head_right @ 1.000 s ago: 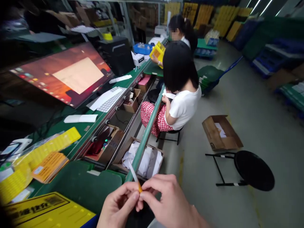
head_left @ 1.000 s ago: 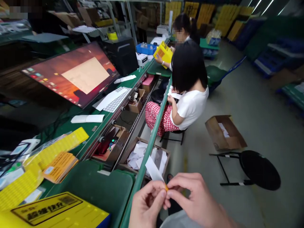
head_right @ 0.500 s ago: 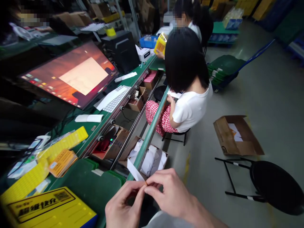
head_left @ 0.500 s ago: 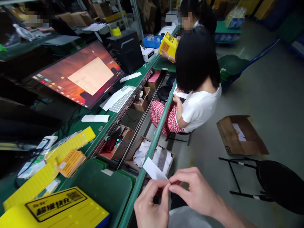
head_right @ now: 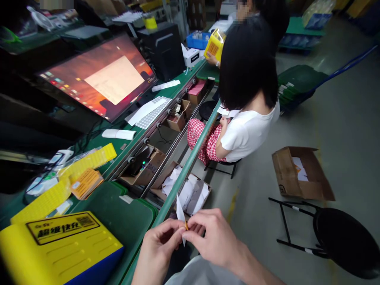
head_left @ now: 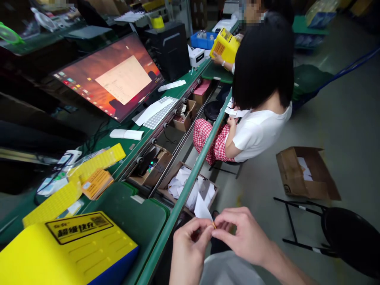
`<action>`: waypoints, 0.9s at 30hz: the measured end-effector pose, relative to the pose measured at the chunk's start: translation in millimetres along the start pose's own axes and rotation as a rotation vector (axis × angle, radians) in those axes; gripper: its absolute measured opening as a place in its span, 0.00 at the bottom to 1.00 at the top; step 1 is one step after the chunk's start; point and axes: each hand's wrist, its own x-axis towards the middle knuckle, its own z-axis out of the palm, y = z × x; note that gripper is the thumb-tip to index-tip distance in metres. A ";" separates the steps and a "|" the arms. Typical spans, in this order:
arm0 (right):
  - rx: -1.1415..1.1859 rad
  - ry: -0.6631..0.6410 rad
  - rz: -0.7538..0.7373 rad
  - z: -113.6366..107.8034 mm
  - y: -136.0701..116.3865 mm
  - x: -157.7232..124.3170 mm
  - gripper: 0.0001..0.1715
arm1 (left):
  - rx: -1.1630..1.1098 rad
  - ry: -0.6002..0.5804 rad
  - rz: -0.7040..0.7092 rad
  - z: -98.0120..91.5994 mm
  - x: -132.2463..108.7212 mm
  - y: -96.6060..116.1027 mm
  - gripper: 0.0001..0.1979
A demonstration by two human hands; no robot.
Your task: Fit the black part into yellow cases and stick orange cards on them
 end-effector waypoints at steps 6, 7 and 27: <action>-0.097 -0.081 -0.112 0.6 -1.5 -1.6 0.09 | 0.119 0.070 0.043 -1.9 -11.6 0.1 0.12; -0.092 -0.093 -0.123 -0.4 -1.6 -1.0 0.09 | 0.140 0.073 0.059 -1.6 -13.6 0.3 0.13; 0.133 0.027 0.037 -7.2 57.3 14.6 0.15 | -0.237 0.243 -0.009 -4.3 -0.8 -91.5 0.11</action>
